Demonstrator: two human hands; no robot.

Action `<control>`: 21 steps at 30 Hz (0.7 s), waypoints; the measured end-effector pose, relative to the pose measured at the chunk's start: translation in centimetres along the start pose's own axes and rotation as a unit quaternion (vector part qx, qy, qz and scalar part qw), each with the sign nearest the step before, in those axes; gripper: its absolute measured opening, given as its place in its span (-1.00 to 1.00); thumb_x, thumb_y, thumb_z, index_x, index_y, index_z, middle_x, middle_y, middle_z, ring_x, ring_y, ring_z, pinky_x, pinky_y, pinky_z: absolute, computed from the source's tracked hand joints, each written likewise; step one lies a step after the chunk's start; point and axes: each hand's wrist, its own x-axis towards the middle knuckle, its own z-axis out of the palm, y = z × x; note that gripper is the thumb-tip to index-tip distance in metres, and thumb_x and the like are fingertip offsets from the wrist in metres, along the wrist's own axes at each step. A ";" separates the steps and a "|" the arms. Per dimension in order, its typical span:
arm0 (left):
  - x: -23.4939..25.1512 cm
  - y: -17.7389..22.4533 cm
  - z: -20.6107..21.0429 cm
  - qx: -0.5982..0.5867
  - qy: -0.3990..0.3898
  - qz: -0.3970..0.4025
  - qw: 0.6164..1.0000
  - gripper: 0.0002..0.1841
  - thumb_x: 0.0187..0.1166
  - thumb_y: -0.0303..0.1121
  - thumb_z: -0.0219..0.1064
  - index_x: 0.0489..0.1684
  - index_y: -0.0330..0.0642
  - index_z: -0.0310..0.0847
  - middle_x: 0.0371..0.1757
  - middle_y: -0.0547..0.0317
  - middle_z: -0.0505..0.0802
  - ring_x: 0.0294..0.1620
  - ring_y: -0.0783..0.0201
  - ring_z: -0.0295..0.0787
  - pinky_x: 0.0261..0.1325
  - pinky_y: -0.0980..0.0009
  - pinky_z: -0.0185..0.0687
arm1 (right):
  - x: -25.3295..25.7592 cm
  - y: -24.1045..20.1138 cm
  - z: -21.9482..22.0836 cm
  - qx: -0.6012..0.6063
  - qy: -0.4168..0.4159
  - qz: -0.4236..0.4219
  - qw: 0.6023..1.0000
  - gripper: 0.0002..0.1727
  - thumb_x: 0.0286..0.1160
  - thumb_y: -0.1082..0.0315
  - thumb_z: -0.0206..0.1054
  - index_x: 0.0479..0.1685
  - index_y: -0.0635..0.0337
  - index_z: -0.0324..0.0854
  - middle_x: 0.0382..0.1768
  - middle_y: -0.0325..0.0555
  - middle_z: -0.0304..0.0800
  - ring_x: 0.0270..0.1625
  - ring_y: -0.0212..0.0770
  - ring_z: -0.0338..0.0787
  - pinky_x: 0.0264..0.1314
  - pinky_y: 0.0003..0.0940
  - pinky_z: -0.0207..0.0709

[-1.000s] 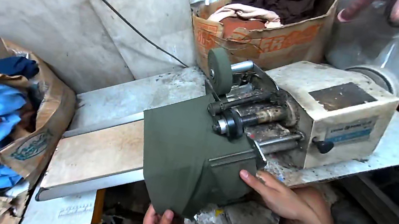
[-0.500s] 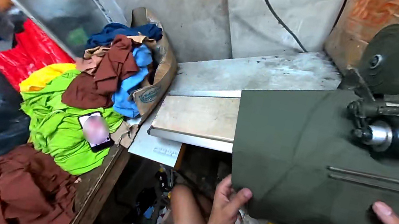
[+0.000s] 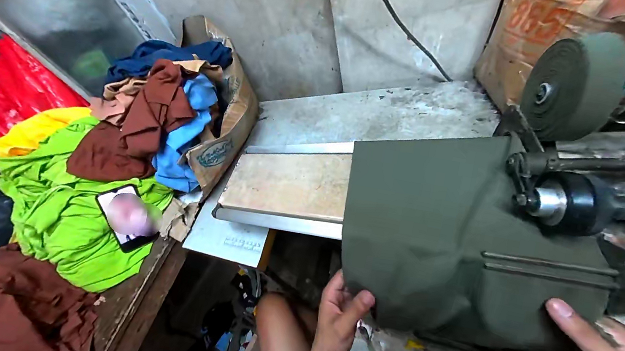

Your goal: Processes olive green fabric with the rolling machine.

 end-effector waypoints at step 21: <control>0.3 0.5 -0.1 0.076 -0.003 -0.007 0.997 -0.59 0.54 -0.14 0.48 0.36 0.10 0.66 0.11 0.34 0.90 0.06 0.47 0.84 0.15 0.44 0.78 | 0.3 -0.7 -0.3 -0.054 -0.027 0.029 0.998 -0.53 0.79 -0.11 0.02 0.05 0.00 0.73 -0.08 -0.51 0.86 0.11 -0.69 0.75 0.32 -0.53 0.63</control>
